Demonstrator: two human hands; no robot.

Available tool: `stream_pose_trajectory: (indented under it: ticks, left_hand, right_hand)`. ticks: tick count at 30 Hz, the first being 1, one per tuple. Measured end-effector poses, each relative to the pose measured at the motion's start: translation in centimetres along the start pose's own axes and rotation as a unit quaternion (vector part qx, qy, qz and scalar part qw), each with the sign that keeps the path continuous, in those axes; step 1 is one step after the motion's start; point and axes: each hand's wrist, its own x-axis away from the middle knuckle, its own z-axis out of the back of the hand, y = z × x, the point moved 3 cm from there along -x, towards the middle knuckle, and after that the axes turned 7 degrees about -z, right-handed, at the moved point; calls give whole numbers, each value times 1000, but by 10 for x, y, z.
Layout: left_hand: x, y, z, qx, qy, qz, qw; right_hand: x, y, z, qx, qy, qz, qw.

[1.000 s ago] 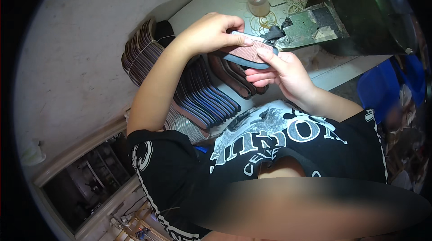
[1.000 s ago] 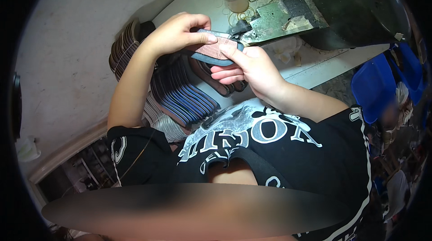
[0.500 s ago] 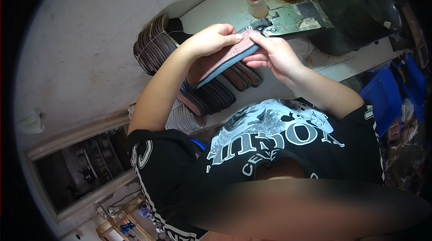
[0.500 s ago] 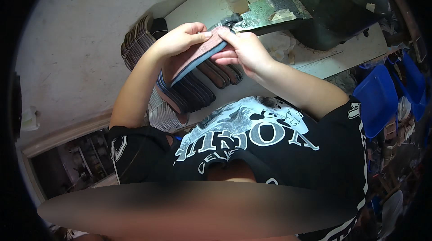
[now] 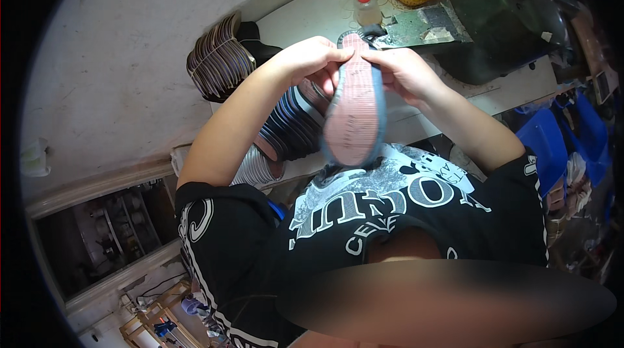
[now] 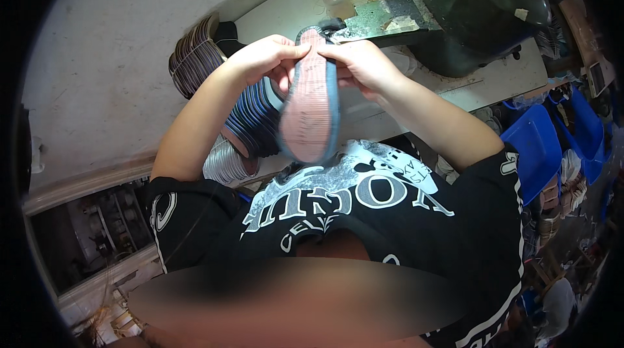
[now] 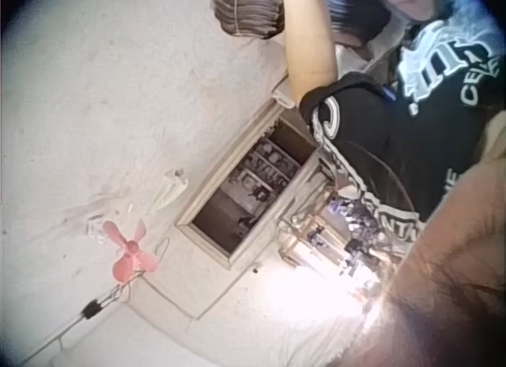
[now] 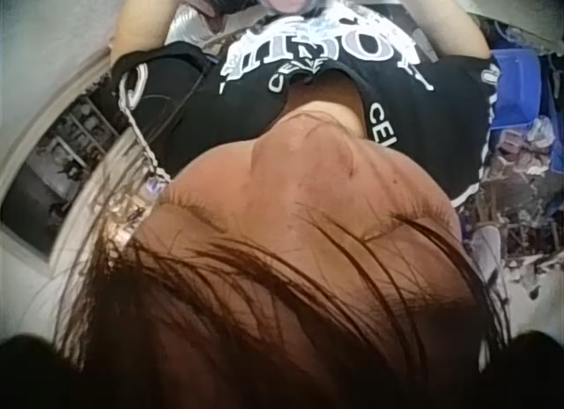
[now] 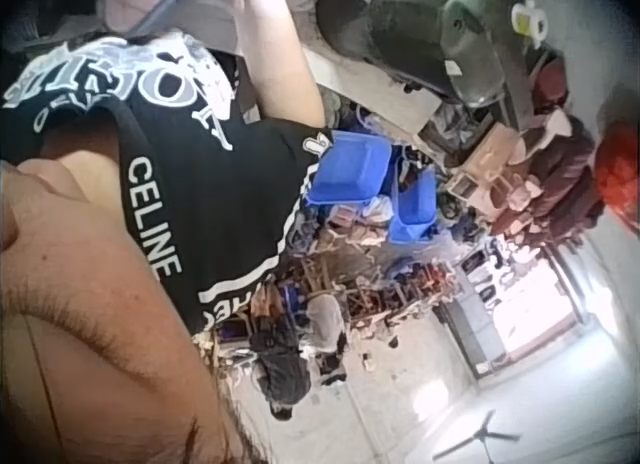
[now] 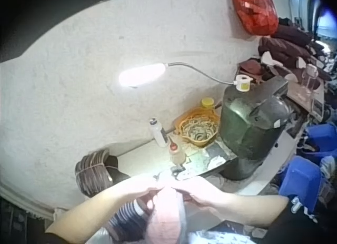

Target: Inspecting and organizing stacks of shoe components such as insoles and outsoles at a manufacturing station.

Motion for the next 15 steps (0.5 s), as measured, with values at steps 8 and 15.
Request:
stream_pose_trajectory:
  ticks: [8, 15]
  left_hand:
    - [-8, -2, 10, -25, 39, 10, 999]
    - [-23, -5, 43, -171, 132, -79, 973]
  right_hand:
    - [65, 25, -10, 123, -42, -39, 991]
    - [38, 27, -19, 1, 13, 15, 1000]
